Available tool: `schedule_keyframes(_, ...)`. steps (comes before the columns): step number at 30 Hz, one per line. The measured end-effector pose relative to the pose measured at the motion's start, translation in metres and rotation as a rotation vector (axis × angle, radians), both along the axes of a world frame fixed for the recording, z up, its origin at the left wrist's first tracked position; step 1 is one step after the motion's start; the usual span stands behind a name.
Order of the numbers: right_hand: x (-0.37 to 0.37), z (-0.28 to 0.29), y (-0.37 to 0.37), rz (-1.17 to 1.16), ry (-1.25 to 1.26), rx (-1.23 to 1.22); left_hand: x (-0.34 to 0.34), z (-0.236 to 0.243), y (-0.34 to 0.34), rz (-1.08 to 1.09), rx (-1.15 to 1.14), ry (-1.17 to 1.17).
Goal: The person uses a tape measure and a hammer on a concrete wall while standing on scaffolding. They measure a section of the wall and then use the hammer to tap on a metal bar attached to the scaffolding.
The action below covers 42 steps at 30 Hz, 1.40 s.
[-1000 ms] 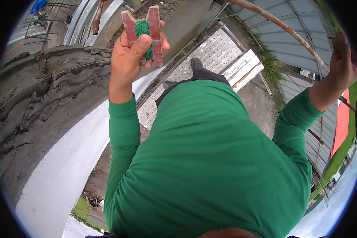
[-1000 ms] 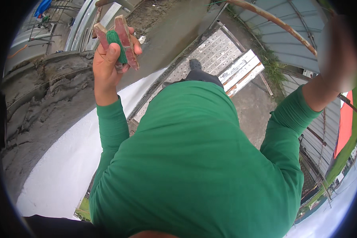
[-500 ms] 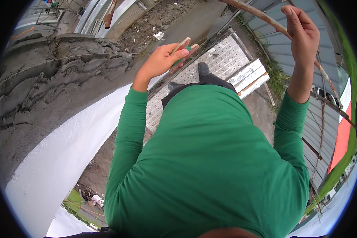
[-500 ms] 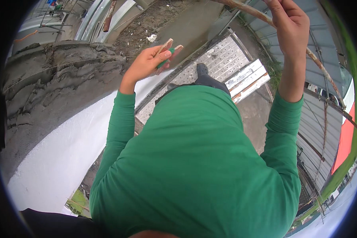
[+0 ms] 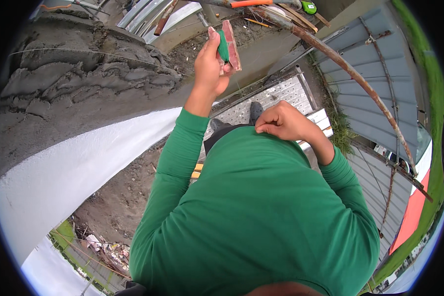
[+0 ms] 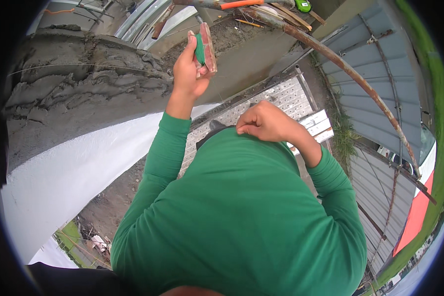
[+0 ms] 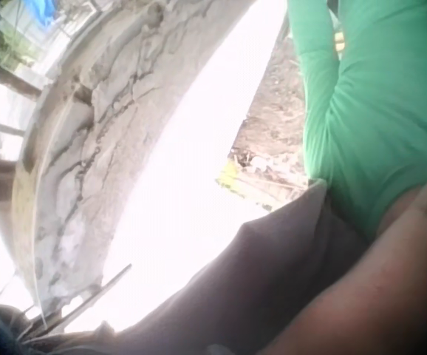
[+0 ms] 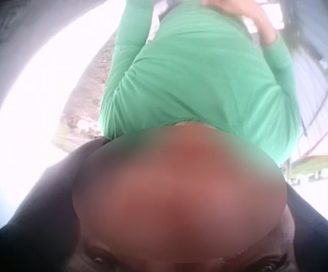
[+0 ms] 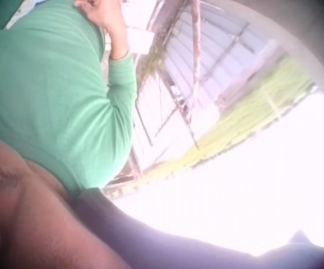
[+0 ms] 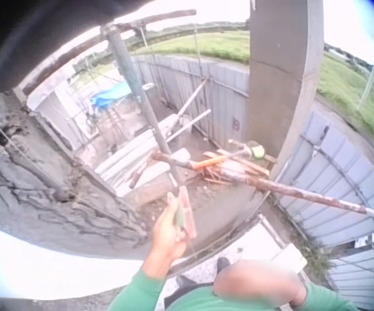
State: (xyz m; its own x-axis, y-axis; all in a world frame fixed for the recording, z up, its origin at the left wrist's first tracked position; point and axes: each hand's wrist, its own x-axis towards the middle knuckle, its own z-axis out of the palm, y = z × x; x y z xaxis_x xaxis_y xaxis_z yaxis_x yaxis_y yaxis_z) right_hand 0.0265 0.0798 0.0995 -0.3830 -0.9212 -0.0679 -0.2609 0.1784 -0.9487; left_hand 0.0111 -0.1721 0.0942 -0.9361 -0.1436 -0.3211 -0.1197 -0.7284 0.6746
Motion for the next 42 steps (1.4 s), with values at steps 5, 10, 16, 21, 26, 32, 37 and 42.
schedule_keyframes(5, -0.062, -0.078, 0.005, -0.475, 0.134, 0.192, 0.039, 0.041, 0.028, -0.266, -0.374, 0.073)
schedule_keyframes(10, -0.095, -0.036, 0.002, -0.829, 0.209, -0.009, 0.064, -0.028, 0.029, -0.434, -1.374, 0.168)
schedule_keyframes(16, 0.010, -0.042, -0.024, -0.569, -0.166, -0.090, 0.017, -0.072, 0.039, 0.105, -0.931, -0.011)
schedule_keyframes(21, -0.037, -0.107, -0.011, -0.508, -0.155, -0.108, 0.027, -0.012, 0.057, -0.044, -0.576, 0.054)
schedule_keyframes(26, -0.074, -0.062, -0.002, -0.688, 0.129, -0.045, 0.057, -0.048, 0.044, -0.388, -1.509, 0.057)
schedule_keyframes(32, -0.007, -0.082, -0.020, -0.355, -0.269, -0.145, 0.020, -0.051, 0.053, 0.129, -1.049, -0.075)
schedule_keyframes(37, -0.035, -0.176, -0.004, -0.411, -0.205, -0.051, 0.026, -0.046, 0.047, -0.137, -0.787, 0.033)
schedule_keyframes(42, -0.069, -0.132, 0.009, -0.523, 0.183, 0.159, 0.065, -0.080, 0.036, -0.627, -1.484, -0.045)
